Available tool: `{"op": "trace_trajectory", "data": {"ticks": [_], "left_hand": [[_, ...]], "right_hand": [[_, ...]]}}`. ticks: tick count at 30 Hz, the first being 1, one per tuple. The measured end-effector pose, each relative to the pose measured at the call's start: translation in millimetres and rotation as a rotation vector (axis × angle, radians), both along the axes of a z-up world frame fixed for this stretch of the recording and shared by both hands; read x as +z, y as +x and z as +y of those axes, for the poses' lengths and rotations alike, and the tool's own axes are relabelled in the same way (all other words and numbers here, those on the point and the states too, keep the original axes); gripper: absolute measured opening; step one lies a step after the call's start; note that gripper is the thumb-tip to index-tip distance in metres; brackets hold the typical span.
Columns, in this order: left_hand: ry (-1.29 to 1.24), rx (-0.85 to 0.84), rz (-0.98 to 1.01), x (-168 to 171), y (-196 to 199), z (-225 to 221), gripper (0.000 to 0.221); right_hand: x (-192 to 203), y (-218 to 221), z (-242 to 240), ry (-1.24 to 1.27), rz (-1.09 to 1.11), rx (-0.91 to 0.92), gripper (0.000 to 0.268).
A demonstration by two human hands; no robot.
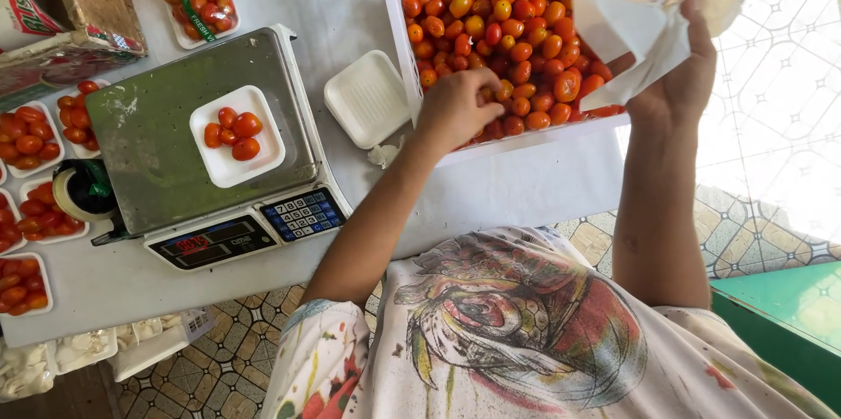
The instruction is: The person picks up tomatoes from a large crate, wipes them with a white cloth, and places them onto white foam trays positioned on a digital scale until they reach a target weight.
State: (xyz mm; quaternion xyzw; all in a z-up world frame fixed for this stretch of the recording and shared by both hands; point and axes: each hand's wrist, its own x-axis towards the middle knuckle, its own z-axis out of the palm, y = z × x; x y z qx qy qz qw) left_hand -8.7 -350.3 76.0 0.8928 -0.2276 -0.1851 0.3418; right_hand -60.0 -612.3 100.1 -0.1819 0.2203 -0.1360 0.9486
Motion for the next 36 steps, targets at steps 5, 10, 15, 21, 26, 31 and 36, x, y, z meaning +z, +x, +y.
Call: {"op": "trace_trajectory", "data": {"ticks": [5, 10, 15, 21, 26, 31, 36], "left_hand": [[0.086, -0.239, -0.102, -14, -23, -37, 0.024], [0.176, -0.363, -0.18, -13, -14, -54, 0.022], [0.212, -0.528, -0.191, -28, -8, -56, 0.049], [-0.402, -0.173, 0.227, -23, -1, -44, 0.018], [-0.988, 0.06, 0.852, -8, 3, -18, 0.036], [-1.194, 0.168, 0.469, 9, -17, -42, 0.031], [-0.727, 0.256, -0.252, 18, -26, -38, 0.021]], "right_hand": [[8, -6, -3, 0.009, -0.02, -0.044, 0.038], [18, -9, 7, -0.025, 0.035, -0.1, 0.045], [22, -10, 11, -0.123, 0.054, -0.117, 0.046], [24, -13, 13, -0.302, 0.008, -0.219, 0.038], [22, -11, 32, -0.511, 0.12, -0.289, 0.028], [4, -9, 95, -0.579, 0.116, -0.184, 0.016], [23, -16, 117, -1.418, -0.184, 0.02, 0.022]]}}
